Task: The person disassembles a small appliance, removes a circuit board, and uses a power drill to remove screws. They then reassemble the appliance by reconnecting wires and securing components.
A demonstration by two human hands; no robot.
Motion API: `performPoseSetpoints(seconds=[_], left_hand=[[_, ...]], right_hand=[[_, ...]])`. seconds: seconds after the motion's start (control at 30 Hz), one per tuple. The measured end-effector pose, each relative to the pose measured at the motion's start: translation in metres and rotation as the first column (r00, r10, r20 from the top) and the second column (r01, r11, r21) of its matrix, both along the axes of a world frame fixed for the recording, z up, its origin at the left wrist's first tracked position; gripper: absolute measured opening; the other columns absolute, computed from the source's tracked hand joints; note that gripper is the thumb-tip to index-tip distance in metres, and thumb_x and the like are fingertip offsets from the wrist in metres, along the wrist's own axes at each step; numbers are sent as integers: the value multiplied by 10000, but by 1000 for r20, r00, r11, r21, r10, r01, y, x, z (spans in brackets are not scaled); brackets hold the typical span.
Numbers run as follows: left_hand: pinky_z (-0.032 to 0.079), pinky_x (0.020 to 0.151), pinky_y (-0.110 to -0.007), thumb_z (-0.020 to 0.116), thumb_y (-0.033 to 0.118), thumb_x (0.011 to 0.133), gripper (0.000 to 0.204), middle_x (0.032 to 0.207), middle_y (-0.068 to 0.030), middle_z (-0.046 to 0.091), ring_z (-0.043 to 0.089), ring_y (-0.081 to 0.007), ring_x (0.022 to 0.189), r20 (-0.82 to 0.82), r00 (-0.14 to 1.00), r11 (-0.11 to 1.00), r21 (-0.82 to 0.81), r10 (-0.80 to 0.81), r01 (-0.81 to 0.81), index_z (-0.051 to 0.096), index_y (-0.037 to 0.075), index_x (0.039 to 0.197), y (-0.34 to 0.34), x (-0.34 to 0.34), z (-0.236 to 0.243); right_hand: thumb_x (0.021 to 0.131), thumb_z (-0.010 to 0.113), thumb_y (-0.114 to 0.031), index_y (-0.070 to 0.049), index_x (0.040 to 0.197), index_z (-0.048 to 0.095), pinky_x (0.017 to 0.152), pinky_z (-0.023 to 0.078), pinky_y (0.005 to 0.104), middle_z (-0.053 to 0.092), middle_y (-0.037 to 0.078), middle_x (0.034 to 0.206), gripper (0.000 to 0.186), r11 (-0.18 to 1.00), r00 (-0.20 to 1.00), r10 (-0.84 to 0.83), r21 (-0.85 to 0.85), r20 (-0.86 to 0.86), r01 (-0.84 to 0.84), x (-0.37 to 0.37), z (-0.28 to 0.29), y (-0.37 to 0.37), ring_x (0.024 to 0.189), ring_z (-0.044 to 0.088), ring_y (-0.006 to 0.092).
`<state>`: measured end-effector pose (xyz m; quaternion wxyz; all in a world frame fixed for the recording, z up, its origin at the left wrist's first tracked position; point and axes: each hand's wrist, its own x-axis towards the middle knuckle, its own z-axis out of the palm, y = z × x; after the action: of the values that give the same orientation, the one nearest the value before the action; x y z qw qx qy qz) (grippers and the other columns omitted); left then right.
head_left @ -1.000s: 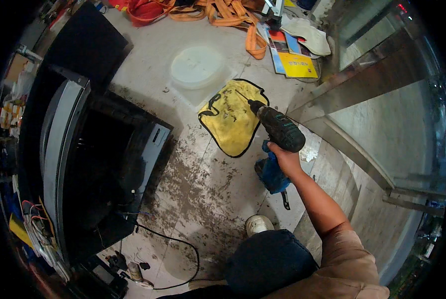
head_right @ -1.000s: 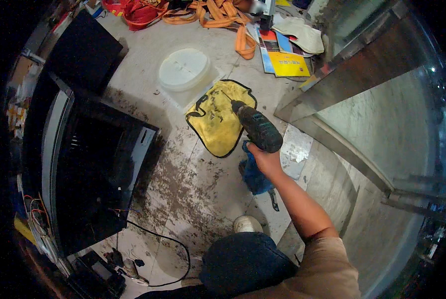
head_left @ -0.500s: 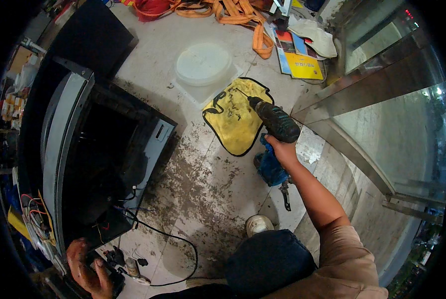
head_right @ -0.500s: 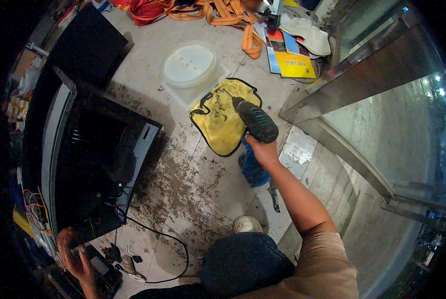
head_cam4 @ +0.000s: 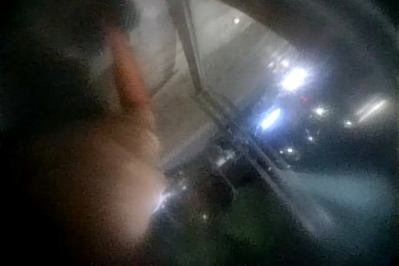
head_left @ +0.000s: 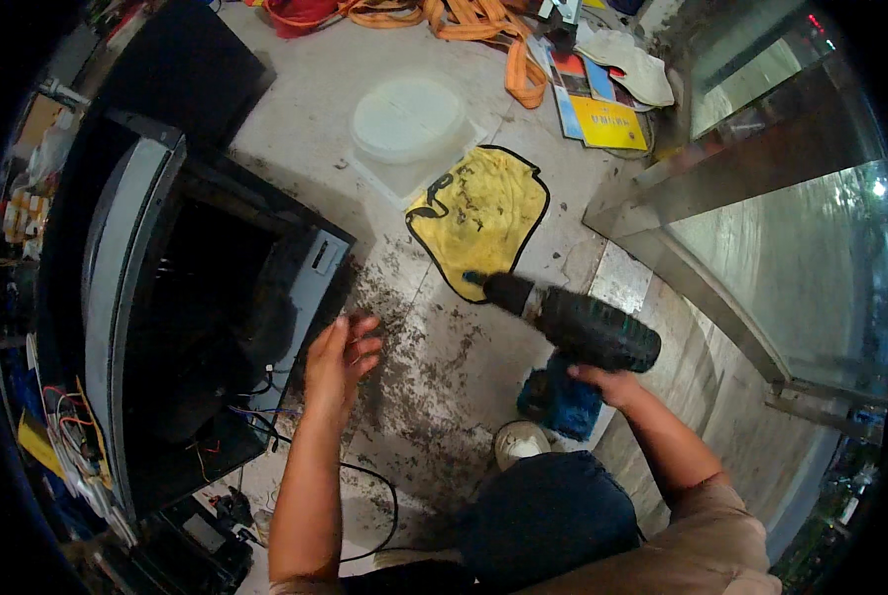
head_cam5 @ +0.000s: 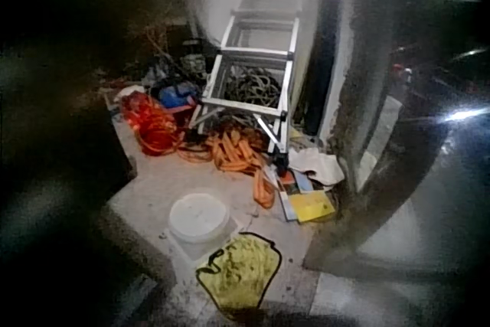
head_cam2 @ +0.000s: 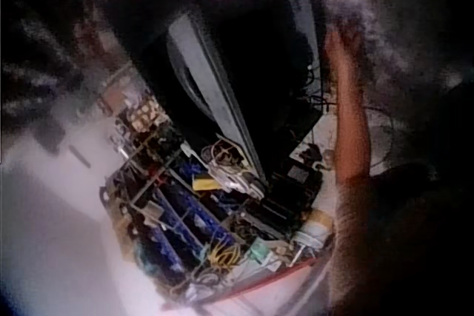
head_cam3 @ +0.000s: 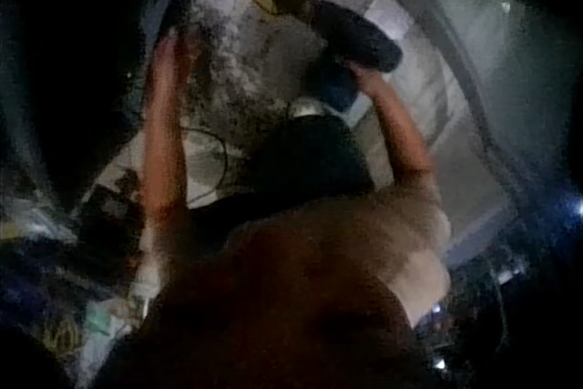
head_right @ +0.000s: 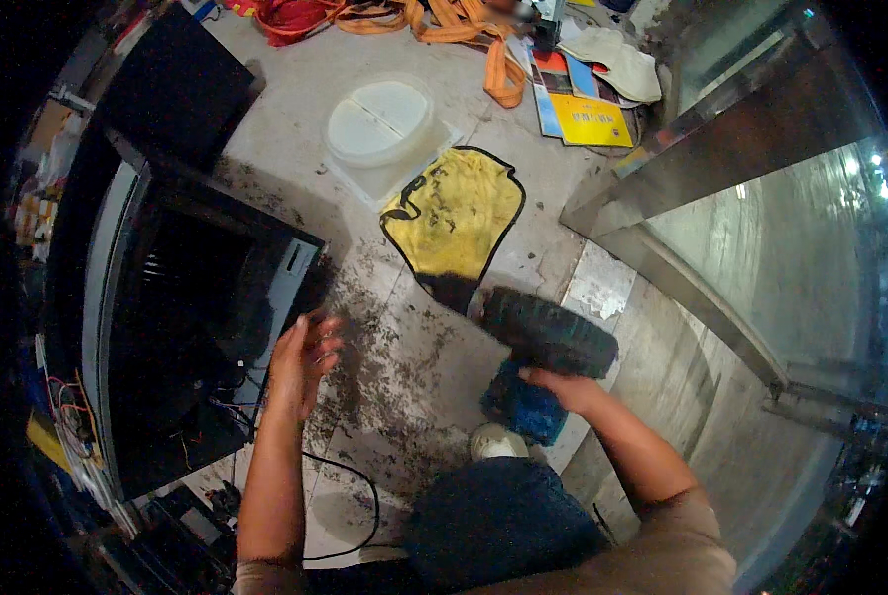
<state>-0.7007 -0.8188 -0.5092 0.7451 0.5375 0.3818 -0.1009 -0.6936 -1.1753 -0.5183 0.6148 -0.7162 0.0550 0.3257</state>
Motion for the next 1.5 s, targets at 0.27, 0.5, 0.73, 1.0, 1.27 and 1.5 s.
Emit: performPoseSetpoints(seconds=[0.27, 0.5, 0.73, 1.0, 1.27, 1.5], left_hand=[[461, 511, -217, 536, 292, 894, 293, 879, -126, 631, 542, -118, 595, -29, 998, 938, -341, 52, -59, 517, 28, 1021, -2, 13, -52], [488, 560, -216, 637, 141, 830, 137, 771, -69, 621, 564, -106, 619, -76, 997, 953, -299, 24, -46, 570, 52, 910, 6, 10, -70], [485, 551, -215, 597, 120, 853, 74, 798, -51, 614, 560, -99, 627, -127, 968, 965, -121, 217, -232, 550, 73, 885, 10, 0, -85], [457, 509, -213, 506, 110, 899, 57, 798, -37, 594, 535, -101, 621, -134, 982, 970, -187, 130, -154, 543, 79, 930, 7, -33, -98], [436, 503, -214, 509, 101, 897, 71, 778, -16, 571, 509, -90, 602, -156, 974, 959, -206, 164, -194, 559, 75, 940, 11, -54, -101], [441, 517, -213, 530, 116, 889, 81, 785, -10, 581, 518, -85, 619, -148, 976, 958, -212, 163, -192, 575, 68, 936, 12, -58, -100]], right_hand=[[766, 652, -199, -42, 1152, 555, 905, 399, 327, 588, 90, 1103, 428, 974, 970, 223, 61, -96, -218, -31, -11, -26, 1022, 525, 199], [751, 680, -223, -53, 1155, 556, 912, 394, 330, 589, 97, 1114, 455, 953, 954, 292, 96, -61, -286, -30, -19, -25, 1034, 525, 213], [770, 654, -276, -44, 1142, 565, 908, 392, 321, 601, 96, 1087, 447, 984, 982, 173, 65, -70, -169, -31, -16, -28, 1016, 532, 209], [751, 669, -251, -33, 1007, 619, 792, 429, 291, 625, 41, 946, 341, 909, 933, -358, -245, -43, 338, -13, -35, -27, 851, 551, 161], [732, 677, -145, -38, 990, 598, 689, 456, 294, 604, 32, 898, 291, 864, 863, -502, 7, -58, 503, 15, -57, -15, 767, 552, 146], [729, 681, -146, -41, 1031, 567, 669, 471, 309, 594, 31, 897, 339, 857, 855, -510, 36, -91, 515, 18, -63, -11, 783, 546, 152]])
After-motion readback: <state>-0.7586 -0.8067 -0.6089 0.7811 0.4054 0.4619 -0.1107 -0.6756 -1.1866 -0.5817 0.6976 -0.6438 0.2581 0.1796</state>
